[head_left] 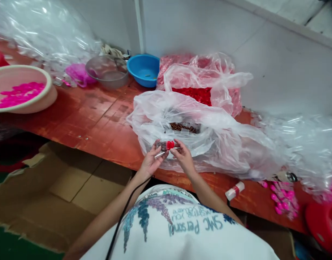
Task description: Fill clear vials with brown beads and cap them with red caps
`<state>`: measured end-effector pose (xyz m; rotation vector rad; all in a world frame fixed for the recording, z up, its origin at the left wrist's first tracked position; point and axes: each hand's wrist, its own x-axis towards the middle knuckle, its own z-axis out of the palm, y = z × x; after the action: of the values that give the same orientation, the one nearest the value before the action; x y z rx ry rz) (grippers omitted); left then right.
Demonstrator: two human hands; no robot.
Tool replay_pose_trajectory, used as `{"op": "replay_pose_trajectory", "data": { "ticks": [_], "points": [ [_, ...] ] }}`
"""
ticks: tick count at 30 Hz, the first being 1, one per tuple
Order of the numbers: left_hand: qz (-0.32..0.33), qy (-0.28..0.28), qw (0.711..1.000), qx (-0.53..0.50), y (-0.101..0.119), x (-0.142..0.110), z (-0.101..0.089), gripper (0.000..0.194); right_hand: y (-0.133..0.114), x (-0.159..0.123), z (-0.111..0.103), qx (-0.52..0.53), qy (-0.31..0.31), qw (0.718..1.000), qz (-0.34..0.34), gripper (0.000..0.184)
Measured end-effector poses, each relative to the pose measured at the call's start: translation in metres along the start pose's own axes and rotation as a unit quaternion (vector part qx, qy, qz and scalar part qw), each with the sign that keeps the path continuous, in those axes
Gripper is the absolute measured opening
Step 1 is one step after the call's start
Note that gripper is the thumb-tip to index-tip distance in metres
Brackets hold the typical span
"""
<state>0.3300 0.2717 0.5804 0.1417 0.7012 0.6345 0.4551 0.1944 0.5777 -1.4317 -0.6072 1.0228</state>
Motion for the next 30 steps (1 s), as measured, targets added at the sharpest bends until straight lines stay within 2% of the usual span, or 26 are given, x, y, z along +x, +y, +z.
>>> {"op": "replay_pose_trajectory", "data": {
  "ticks": [2, 5, 9, 12, 18, 23, 27, 30],
  "points": [
    [-0.004, -0.016, 1.000, -0.005, -0.012, 0.013, 0.006, 0.037, -0.002, 0.010, -0.007, 0.015, 0.015, 1.000, -0.012, 0.053],
    [-0.013, -0.034, 0.999, 0.010, -0.030, 0.030, 0.015, 0.035, -0.008, 0.025, -0.031, 0.003, 0.030, 0.999, -0.043, 0.045],
    [-0.016, -0.049, 0.991, 0.121, -0.041, 0.046, 0.023, 0.035, -0.011, 0.036, -0.061, -0.067, 0.041, 0.992, -0.096, 0.039],
    [-0.012, -0.056, 0.977, 0.206, -0.041, 0.055, 0.028, 0.035, -0.010, 0.040, -0.073, -0.061, 0.044, 0.991, -0.107, 0.034],
    [-0.006, -0.104, 0.929, 0.355, -0.036, 0.060, 0.039, 0.040, -0.013, 0.054, -0.083, 0.055, 0.048, 0.996, -0.055, 0.038],
    [-0.003, -0.136, 0.905, 0.403, -0.033, 0.065, 0.046, 0.056, -0.016, 0.061, -0.088, 0.062, 0.029, 0.997, -0.042, 0.039],
    [0.022, -0.136, 0.896, 0.422, -0.032, 0.074, 0.045, 0.045, -0.017, 0.061, -0.085, -0.003, 0.008, 0.999, -0.052, 0.038],
    [0.046, -0.141, 0.890, 0.432, -0.033, 0.076, 0.044, 0.040, -0.023, 0.060, -0.083, -0.142, 0.000, 0.985, -0.098, 0.038]
  ]
}}
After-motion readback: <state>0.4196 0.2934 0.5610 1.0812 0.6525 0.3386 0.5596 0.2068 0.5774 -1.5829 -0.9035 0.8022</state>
